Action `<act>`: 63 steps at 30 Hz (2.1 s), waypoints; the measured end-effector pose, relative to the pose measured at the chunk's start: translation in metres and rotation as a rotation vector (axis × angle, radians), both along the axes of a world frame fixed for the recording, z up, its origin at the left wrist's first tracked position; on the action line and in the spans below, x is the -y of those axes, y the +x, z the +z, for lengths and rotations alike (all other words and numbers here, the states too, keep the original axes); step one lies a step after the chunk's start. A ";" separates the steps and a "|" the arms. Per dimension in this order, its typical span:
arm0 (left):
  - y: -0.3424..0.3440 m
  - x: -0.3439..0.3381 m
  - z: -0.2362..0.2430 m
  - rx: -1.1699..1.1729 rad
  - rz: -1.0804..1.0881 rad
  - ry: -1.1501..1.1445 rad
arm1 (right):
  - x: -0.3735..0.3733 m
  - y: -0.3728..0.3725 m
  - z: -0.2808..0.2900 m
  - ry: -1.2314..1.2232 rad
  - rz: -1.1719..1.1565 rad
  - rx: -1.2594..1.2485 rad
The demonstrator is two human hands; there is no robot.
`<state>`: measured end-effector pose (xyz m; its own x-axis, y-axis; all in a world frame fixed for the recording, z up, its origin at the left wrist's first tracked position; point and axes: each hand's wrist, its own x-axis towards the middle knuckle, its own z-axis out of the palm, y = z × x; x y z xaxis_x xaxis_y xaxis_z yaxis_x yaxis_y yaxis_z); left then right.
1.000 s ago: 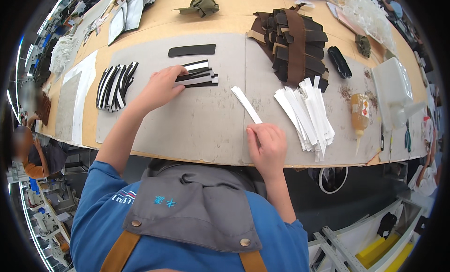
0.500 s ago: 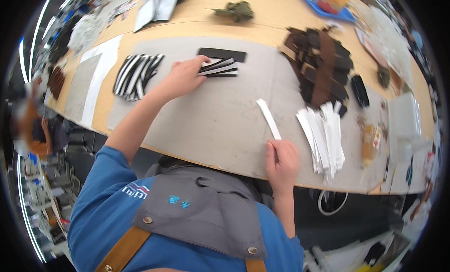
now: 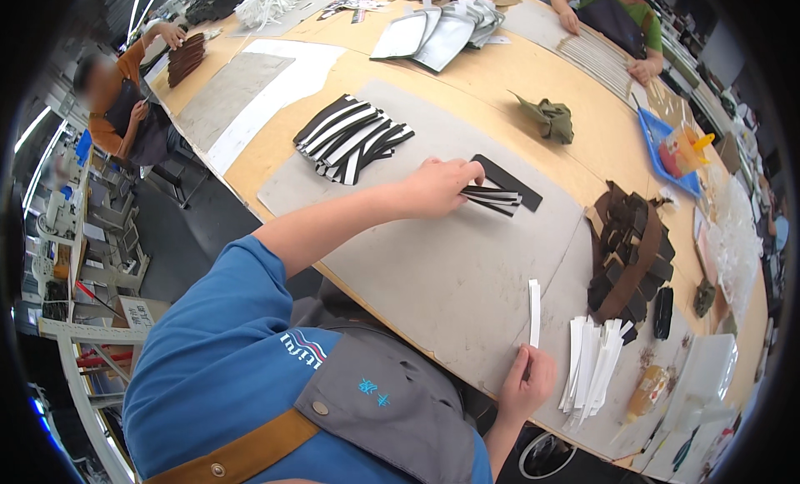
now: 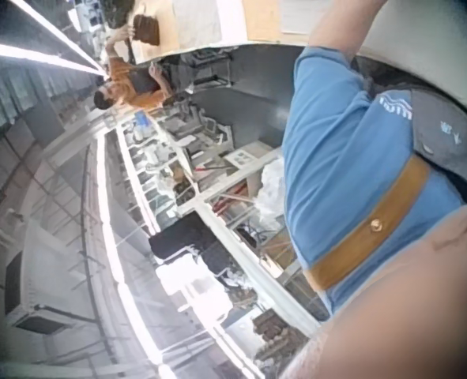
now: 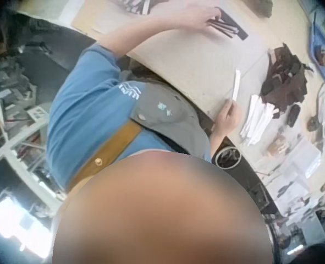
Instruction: Apply adhesive to leather strips and line them with inner reinforcing materials.
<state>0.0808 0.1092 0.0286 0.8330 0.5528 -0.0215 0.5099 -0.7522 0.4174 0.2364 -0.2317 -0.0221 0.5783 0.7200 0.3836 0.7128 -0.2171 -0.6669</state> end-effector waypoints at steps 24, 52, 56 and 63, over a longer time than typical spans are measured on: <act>-0.254 -0.159 -0.019 0.340 0.828 -0.271 | 0.003 0.003 -0.008 -0.052 -0.065 0.000; -0.230 -0.123 -0.008 0.194 0.563 0.192 | -0.005 -0.004 0.004 -0.076 -0.037 0.085; -0.211 -0.112 0.007 0.337 0.609 0.177 | -0.005 -0.002 0.005 -0.115 -0.047 0.060; -0.157 -0.101 -0.006 0.037 0.495 0.387 | -0.005 -0.003 0.006 -0.102 -0.038 0.031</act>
<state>-0.0761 0.2100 0.0227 0.4729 0.8348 0.2819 0.8266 -0.5311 0.1862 0.2331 -0.2262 -0.0166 0.5948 0.7340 0.3277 0.7227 -0.3098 -0.6178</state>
